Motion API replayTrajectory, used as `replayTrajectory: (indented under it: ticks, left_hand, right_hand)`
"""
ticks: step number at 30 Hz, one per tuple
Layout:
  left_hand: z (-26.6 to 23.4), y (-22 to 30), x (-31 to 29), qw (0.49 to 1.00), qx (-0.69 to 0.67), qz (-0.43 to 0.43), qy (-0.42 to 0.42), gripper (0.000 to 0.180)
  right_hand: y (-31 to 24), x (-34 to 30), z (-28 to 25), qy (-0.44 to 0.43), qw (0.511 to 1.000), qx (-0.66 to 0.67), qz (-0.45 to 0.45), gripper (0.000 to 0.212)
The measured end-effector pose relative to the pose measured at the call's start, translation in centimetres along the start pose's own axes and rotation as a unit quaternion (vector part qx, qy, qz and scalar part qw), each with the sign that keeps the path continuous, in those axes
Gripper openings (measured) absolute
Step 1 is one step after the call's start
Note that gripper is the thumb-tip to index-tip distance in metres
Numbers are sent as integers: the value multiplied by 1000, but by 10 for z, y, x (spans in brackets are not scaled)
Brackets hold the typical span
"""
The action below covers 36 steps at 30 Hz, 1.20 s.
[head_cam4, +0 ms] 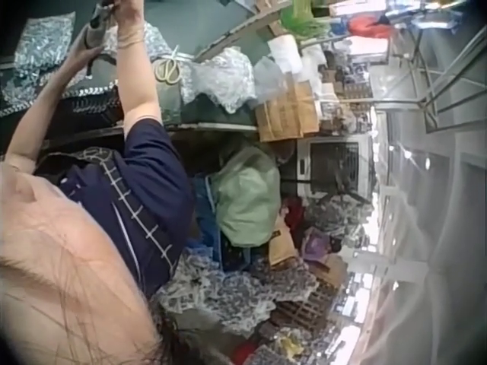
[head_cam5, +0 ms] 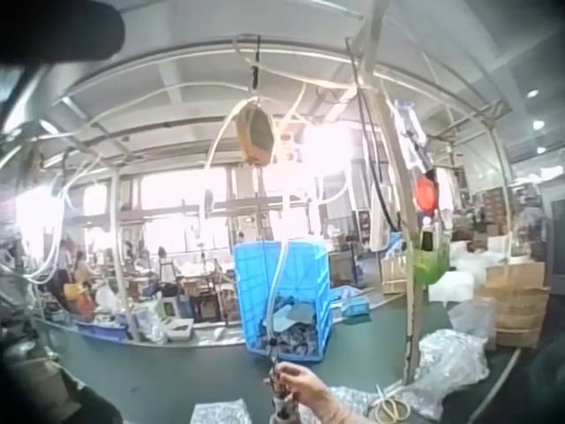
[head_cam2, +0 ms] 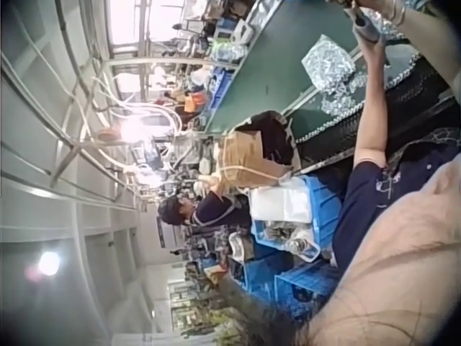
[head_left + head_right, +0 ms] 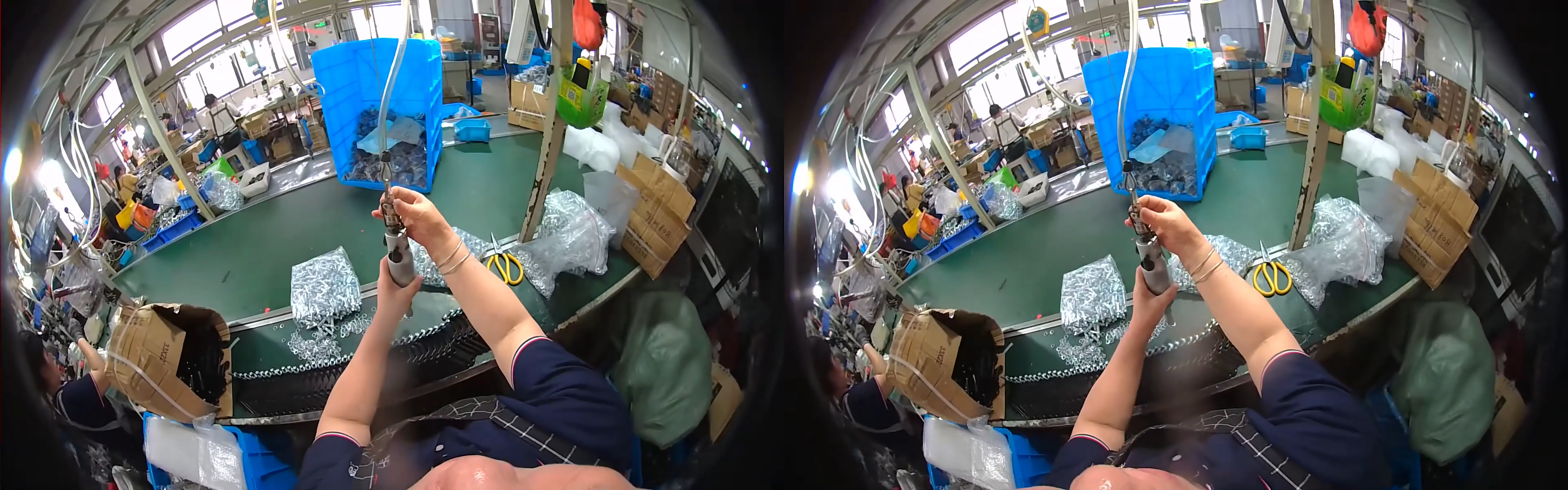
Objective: Assembling small hardware components using a pneumatic screwdriver at a factory workstation.
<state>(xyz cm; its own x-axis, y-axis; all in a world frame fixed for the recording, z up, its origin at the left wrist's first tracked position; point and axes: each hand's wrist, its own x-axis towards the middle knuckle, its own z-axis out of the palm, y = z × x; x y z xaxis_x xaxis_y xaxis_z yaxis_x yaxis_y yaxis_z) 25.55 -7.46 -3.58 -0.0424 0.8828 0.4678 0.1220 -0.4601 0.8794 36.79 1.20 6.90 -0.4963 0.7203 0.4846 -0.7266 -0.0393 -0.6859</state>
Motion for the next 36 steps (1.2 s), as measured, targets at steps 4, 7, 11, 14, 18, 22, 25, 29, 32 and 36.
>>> replayTrajectory:
  ticks: [4,7,11,14,18,22,25,29,32,36]
  left_hand:
    - [1,1,1,1000,-3,2,-4,52]
    - [0,0,1,1000,-16,4,-7,51]
    - [2,8,-1,1000,8,-20,-14,49]
    - [-1,5,-1,998,5,-51,-37,53]
    - [-4,7,2,996,-93,19,-3,66]
    - [-1,58,14,990,-18,126,67,65]
    - [-1,59,17,987,55,132,72,60]
    - [5,56,18,977,91,168,99,56]
    - [7,54,18,975,74,174,118,55]
    - [8,56,17,981,34,149,122,53]
  right_hand:
    - [-1,-2,1,20,1000,-3,-11,27]
    - [0,-5,6,22,1000,10,-21,25]
    - [-2,-5,3,35,999,-2,-18,22]
    - [-1,-5,3,35,999,-9,-11,21]
    - [2,-4,2,30,999,-20,-24,20]
    - [4,-9,-4,50,997,-35,-37,19]
    - [10,-6,-1,60,996,-40,-43,18]
    - [11,-8,6,83,994,-42,-57,17]
    - [9,-9,15,105,992,-33,-57,14]
    - [4,-10,17,103,994,-33,-34,14]
